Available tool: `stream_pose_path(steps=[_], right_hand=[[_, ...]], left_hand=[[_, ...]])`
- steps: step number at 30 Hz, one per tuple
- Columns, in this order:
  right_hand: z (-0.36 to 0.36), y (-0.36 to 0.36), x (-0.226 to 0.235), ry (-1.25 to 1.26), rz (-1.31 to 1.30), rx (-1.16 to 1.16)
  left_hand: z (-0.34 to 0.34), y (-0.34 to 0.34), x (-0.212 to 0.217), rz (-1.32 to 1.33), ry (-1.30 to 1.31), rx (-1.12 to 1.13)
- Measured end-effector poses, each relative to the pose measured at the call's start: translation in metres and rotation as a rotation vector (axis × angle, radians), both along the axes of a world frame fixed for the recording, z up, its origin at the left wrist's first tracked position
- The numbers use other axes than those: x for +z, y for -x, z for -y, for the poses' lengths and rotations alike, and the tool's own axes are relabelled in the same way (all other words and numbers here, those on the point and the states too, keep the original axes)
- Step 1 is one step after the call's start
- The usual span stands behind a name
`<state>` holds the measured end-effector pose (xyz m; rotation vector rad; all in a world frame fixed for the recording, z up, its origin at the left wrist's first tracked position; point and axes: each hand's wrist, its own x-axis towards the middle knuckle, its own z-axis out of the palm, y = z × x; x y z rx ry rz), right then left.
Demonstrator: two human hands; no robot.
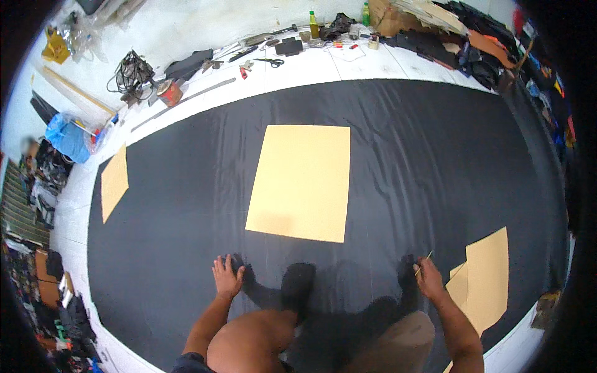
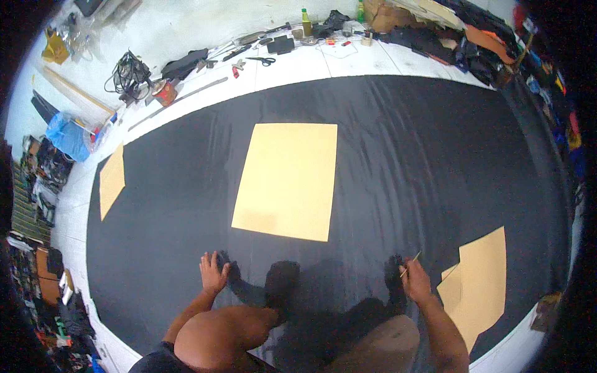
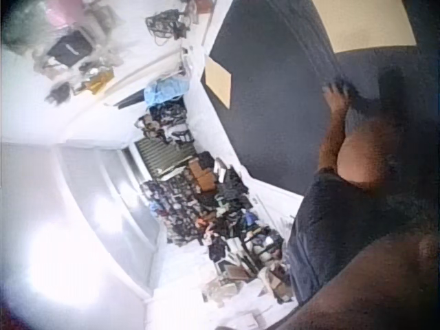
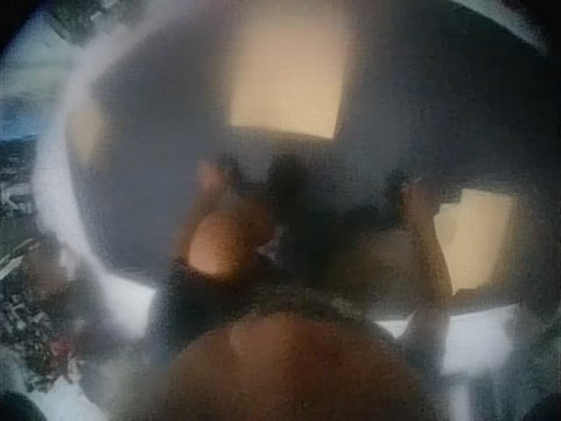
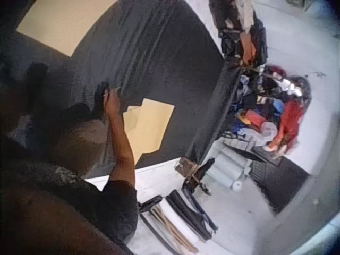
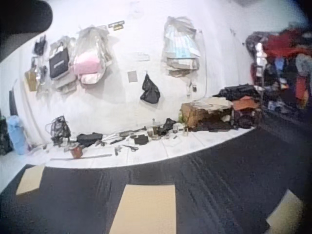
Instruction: The person places a rectangular cardboard template on a large black fabric sheet and traces its outline with a pencil. They repeat this process multiple times, moving the template to different positions to mark several identical shapes on the fabric.
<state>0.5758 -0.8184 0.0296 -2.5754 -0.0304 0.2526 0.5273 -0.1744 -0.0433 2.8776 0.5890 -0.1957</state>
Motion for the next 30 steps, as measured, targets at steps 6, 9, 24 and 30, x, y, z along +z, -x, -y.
stream_pose_path(steps=[6,9,24,30], right_hand=[[-0.132,-0.141,0.043,0.332,-0.255,0.207],[-0.203,-0.163,-0.005,0.13,-0.155,0.341],[-0.299,-0.276,-0.086,0.337,-0.038,0.377],[-0.293,-0.299,-0.089,0.256,0.045,0.403]], left_hand=[[0.012,-0.044,-0.053,0.101,-0.027,0.292],[0.022,-0.048,-0.046,0.155,-0.014,0.297],[0.01,-0.033,-0.063,0.114,-0.074,0.229],[0.017,-0.036,-0.06,0.123,-0.081,0.271]])
